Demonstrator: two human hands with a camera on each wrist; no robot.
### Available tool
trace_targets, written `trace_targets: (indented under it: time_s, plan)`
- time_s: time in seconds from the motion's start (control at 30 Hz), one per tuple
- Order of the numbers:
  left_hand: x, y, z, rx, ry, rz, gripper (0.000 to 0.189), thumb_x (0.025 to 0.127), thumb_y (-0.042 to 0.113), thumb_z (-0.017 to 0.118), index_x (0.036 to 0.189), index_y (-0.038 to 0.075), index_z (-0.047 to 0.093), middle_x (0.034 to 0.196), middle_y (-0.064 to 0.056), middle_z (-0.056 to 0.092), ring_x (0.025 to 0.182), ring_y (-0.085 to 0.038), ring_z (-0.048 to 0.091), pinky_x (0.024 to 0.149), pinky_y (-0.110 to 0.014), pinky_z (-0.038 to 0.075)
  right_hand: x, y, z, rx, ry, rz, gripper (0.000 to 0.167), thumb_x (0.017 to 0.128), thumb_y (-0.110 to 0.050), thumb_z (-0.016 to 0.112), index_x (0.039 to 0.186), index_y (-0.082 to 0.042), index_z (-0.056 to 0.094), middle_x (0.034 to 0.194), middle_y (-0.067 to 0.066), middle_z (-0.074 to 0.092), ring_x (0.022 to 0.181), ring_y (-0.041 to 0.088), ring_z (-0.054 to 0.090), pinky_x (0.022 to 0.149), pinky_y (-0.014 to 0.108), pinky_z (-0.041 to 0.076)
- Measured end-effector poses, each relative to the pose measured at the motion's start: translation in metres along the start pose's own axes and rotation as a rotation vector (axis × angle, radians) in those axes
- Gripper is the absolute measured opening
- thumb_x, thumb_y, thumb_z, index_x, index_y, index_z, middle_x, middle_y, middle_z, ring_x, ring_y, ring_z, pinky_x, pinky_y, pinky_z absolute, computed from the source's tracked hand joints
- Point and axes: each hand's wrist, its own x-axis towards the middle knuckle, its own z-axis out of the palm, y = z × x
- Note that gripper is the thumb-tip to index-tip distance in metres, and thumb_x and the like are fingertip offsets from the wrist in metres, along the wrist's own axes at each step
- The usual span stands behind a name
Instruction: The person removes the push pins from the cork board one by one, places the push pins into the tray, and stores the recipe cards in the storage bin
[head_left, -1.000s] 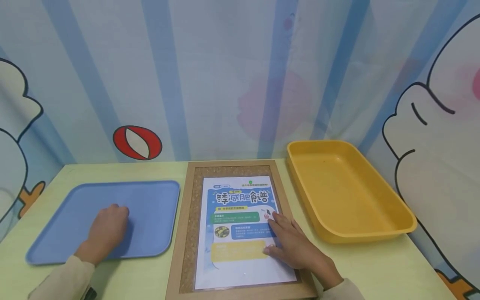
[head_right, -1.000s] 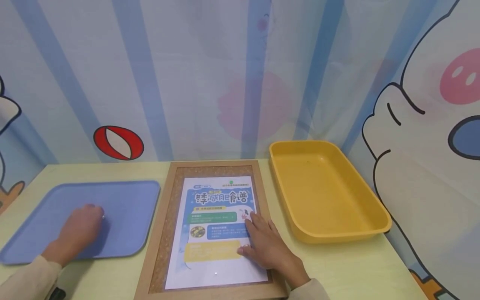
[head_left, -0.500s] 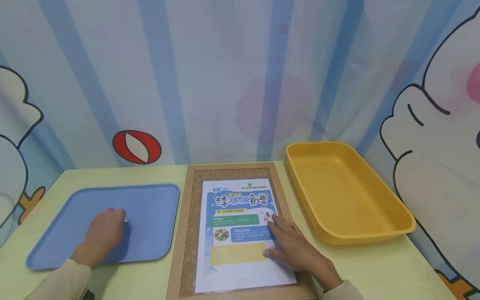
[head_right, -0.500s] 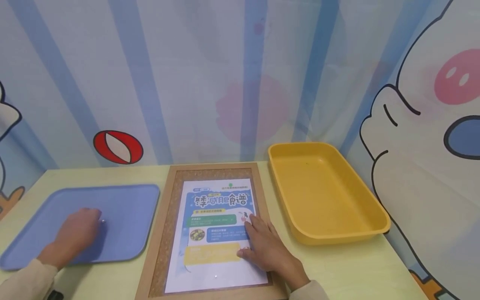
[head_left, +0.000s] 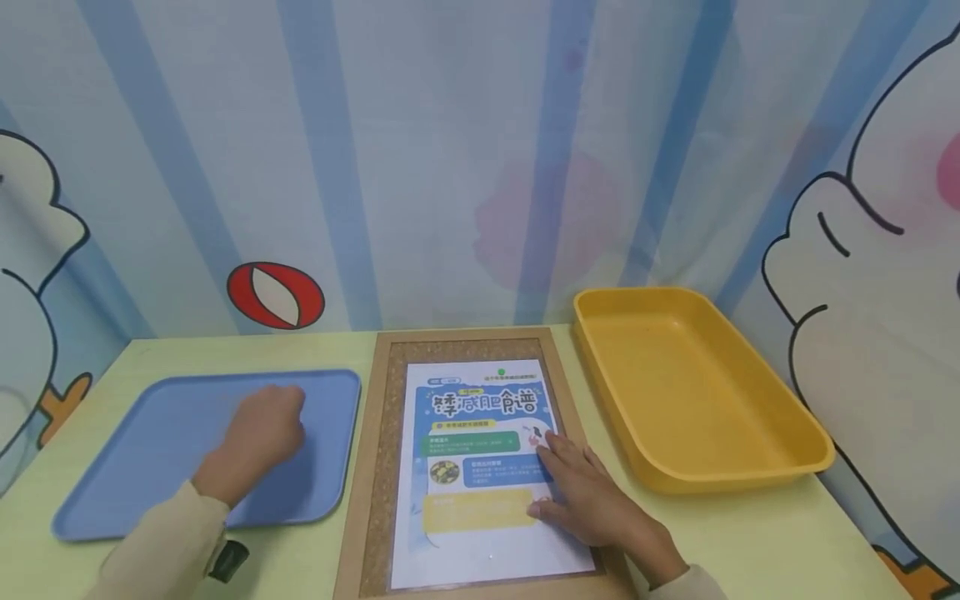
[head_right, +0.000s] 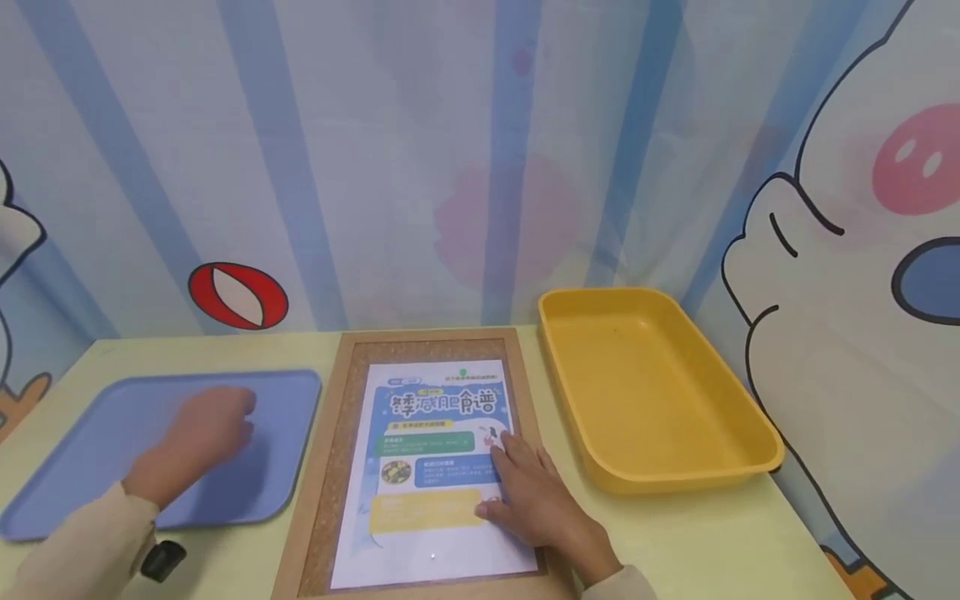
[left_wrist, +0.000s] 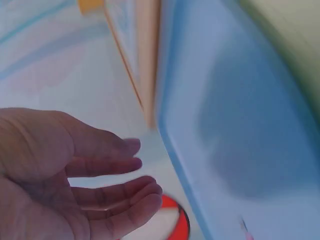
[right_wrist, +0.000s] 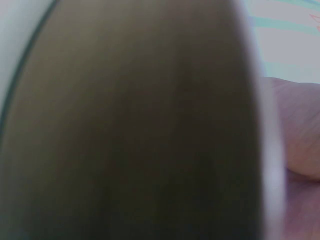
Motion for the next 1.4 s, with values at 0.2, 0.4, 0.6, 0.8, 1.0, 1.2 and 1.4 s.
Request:
trace_targets:
  time_s: [0.2,0.4,0.6,0.8,1.0,1.2,1.4]
  plan:
    - [0.025,0.053,0.001,-0.100,-0.098,-0.023,0.025,0.080,-0.007,0.060,0.063,0.006,0.048,0.059,0.000,0.037,0.055,-0.015,0.034,0.047,-0.027,0.028,-0.003,0.000,0.000,0.012,0.003,-0.003,0.077,0.089,-0.034,0.073,0.151,-0.002,0.039,0.164,0.018,0.024,0.154,0.037,0.016,0.124,0.055,0.007]
    - [0.047,0.083,0.010,-0.156,-0.119,-0.059,0.010,0.088,0.000,0.064,0.078,0.002,0.063,0.061,-0.003,0.045,0.054,-0.015,0.042,0.046,-0.025,0.031,0.000,0.002,0.001,-0.004,0.006,-0.013,0.077,0.089,-0.034,0.073,0.151,-0.002,0.039,0.164,0.017,0.025,0.154,0.035,0.016,0.125,0.054,0.007]
    - [0.064,0.102,0.025,-0.200,-0.151,-0.053,0.020,0.090,0.003,0.065,0.108,-0.002,0.070,0.095,-0.013,0.070,0.073,-0.021,0.057,0.060,-0.030,0.046,0.001,0.003,0.004,-0.016,0.010,-0.026,0.076,0.089,-0.033,0.073,0.150,-0.001,0.039,0.164,0.018,0.026,0.154,0.036,0.017,0.125,0.054,0.008]
    - [0.080,0.122,0.036,-0.204,-0.142,-0.016,0.021,0.085,0.003,0.070,0.106,0.000,0.073,0.095,-0.010,0.070,0.079,-0.021,0.059,0.071,-0.033,0.051,0.003,0.003,0.003,-0.025,0.011,-0.021,0.077,0.090,-0.033,0.073,0.150,0.000,0.039,0.164,0.018,0.025,0.154,0.035,0.016,0.124,0.055,0.008]
    - [0.090,0.145,0.039,-0.255,-0.172,-0.019,0.029,0.088,0.008,0.070,0.117,0.005,0.070,0.110,-0.011,0.071,0.091,-0.024,0.064,0.092,-0.043,0.055,0.003,0.003,0.003,-0.023,0.009,-0.017,0.077,0.089,-0.034,0.073,0.150,0.000,0.040,0.164,0.018,0.024,0.154,0.035,0.017,0.124,0.055,0.008]
    - [0.109,0.164,0.049,-0.275,-0.178,0.002,0.024,0.089,0.010,0.069,0.112,0.004,0.070,0.102,-0.010,0.071,0.087,-0.022,0.064,0.088,-0.042,0.056,0.003,0.003,0.003,-0.026,-0.009,-0.007,0.078,0.090,-0.035,0.072,0.152,-0.003,0.038,0.165,0.016,0.023,0.155,0.034,0.016,0.125,0.053,0.008]
    - [0.123,0.177,0.059,-0.271,-0.172,0.064,0.011,0.087,0.007,0.069,0.098,0.006,0.071,0.085,-0.006,0.068,0.072,-0.018,0.059,0.073,-0.034,0.054,0.000,0.003,0.001,-0.011,-0.006,-0.031,0.077,0.090,-0.034,0.071,0.151,-0.001,0.038,0.165,0.018,0.024,0.154,0.036,0.017,0.124,0.054,0.009]
